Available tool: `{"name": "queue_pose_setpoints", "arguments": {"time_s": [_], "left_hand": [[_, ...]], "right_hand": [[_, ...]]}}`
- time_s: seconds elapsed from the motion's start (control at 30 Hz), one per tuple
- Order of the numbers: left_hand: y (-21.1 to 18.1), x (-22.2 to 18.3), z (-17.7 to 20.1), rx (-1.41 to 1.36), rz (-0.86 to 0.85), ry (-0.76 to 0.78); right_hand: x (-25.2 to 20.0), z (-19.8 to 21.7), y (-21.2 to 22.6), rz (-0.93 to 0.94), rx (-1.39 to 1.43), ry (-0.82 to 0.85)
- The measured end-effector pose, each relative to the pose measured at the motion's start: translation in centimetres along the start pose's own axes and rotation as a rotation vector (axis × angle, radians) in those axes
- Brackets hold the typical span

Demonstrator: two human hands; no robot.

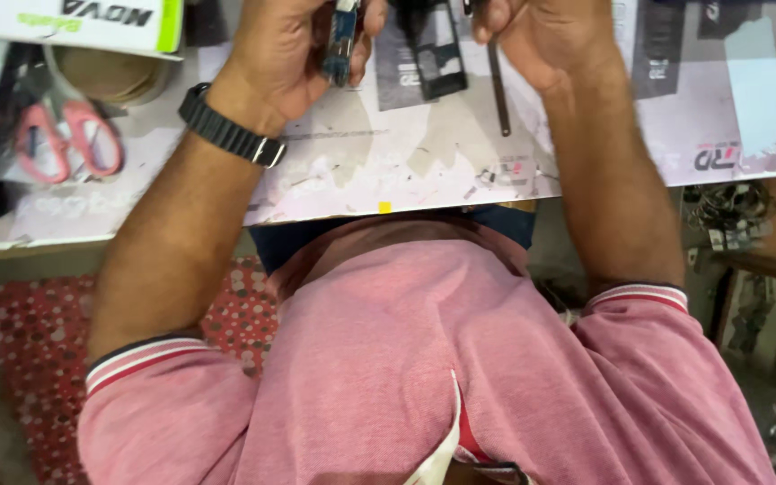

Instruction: The person manipulates the internal circuit board and keypad of a mobile phone with their hands and a small tool.

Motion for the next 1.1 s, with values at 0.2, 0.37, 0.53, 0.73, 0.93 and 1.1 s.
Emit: {"name": "queue_pose_setpoints", "arguments": {"time_s": [0.2, 0.37, 0.53, 0.73, 0.93, 1.1], "left_hand": [[0.7, 0.5, -1.9, -0.026, 0.098, -0.087], [1.2, 0.4, -2.1, -0.109, 0.154, -0.091], [1.5, 0.5, -2.0, -0.109, 0.155, -0.085], [1.2, 0.2, -1.7, -0.126, 0.111, -0.06], [3.4, 0.0, 0.7, -0.161, 0.05, 0.003], [4.3, -0.4, 1.5, -0.199, 0.108, 0.014]], "right_hand": [[-1.0, 1.2, -1.4, -0.125, 0.124, -0.231], [-0.3, 0.5, -2.0, -0.172, 0.217, -0.225], [0.3, -1.3, -2.1, -0.185, 0.248, -0.093], [0.4, -1.3, -2.5, -0.166, 0.247, -0.017], [-2.0, 3.6, -4.5, -0.195, 0.333, 0.035], [-3.7, 5.7, -4.2, -0.117, 0.24, 0.079]]}}
Point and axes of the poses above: each hand's wrist, its own x-axis towards the middle knuckle, its own z-axis out of the back of the hand, y = z × x, the point moved 5 cm from there along x, towards the middle knuckle, and after that the axes turned 2 degrees about x, right-handed, at the moved point
